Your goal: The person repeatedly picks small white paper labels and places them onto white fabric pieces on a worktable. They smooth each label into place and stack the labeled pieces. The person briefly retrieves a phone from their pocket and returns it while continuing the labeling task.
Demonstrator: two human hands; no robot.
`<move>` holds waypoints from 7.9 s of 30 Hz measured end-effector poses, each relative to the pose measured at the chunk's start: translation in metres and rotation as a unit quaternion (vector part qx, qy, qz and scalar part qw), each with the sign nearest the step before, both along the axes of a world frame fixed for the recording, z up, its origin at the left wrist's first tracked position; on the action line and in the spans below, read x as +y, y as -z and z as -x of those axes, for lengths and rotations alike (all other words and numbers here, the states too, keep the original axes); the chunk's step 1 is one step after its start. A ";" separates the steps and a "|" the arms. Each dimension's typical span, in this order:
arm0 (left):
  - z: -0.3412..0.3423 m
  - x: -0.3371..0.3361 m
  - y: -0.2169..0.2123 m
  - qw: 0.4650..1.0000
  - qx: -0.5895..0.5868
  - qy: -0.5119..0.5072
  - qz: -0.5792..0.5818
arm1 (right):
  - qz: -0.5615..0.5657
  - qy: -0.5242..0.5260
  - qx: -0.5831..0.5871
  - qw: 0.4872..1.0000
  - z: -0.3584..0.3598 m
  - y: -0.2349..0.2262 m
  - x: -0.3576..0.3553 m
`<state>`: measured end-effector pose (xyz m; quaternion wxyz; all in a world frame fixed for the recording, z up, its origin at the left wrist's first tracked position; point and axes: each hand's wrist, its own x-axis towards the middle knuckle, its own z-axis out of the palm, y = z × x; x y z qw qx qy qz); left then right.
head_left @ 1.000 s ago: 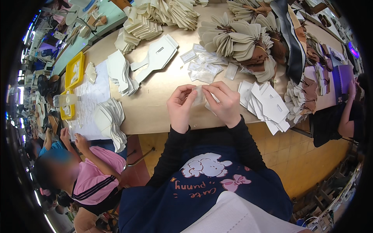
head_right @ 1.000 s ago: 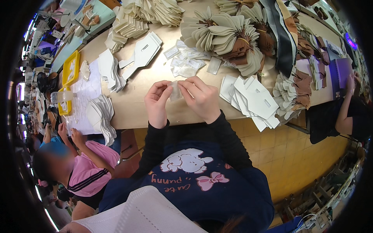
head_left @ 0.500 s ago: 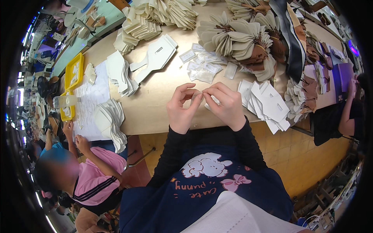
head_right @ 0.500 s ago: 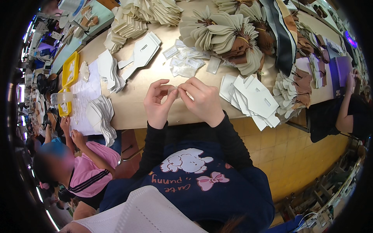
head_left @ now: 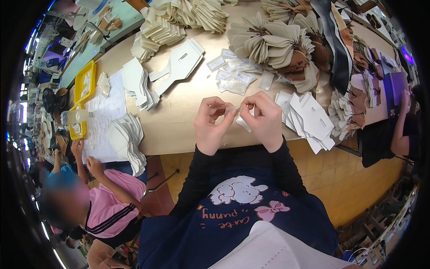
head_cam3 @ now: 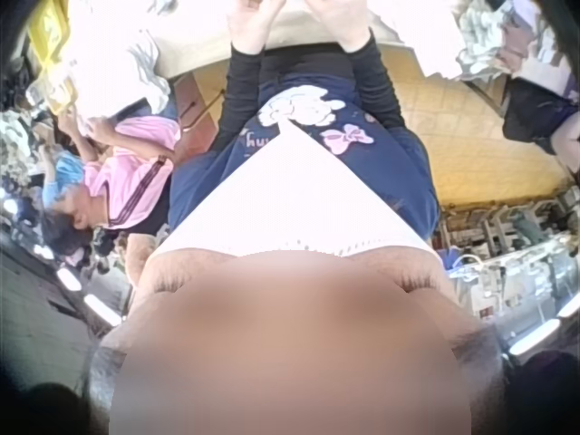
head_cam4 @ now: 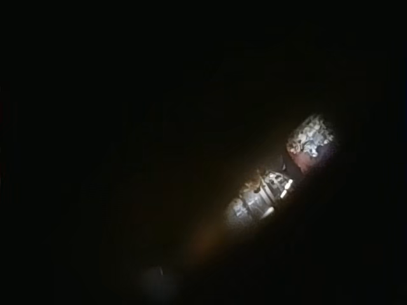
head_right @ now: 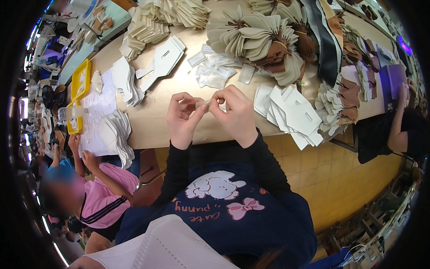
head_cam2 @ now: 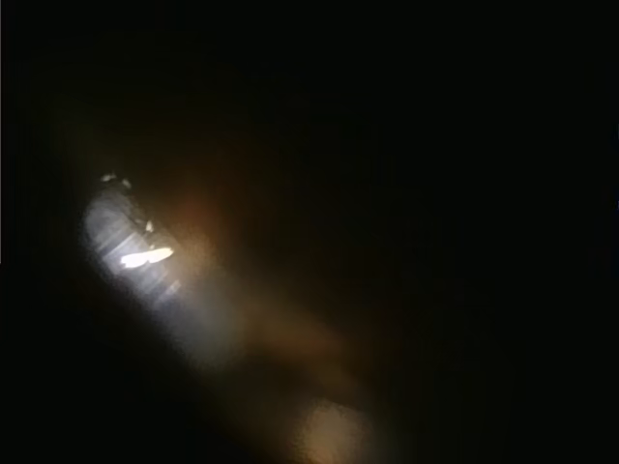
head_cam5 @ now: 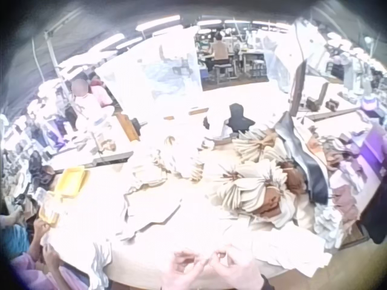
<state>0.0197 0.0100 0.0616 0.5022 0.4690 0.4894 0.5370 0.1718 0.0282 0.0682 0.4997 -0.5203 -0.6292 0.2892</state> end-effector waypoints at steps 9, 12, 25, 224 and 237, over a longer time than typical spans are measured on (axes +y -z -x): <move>0.007 0.003 -0.002 0.992 -0.093 0.006 0.081 | 0.106 -0.080 0.033 0.991 -0.013 -0.012 -0.002; 0.009 0.003 0.000 0.990 -0.108 0.016 0.085 | 0.095 -0.095 0.041 0.990 -0.009 -0.004 0.000; 0.036 0.017 0.040 0.942 0.277 -0.128 -0.139 | 0.089 0.073 -0.185 0.976 -0.028 0.040 0.020; 0.007 -0.005 0.024 0.976 0.092 -0.131 -0.150 | 0.133 0.022 0.094 0.986 -0.015 0.012 0.024; -0.003 -0.005 0.018 0.945 0.201 -0.144 -0.212 | 0.072 -0.043 0.107 0.991 0.012 -0.012 -0.013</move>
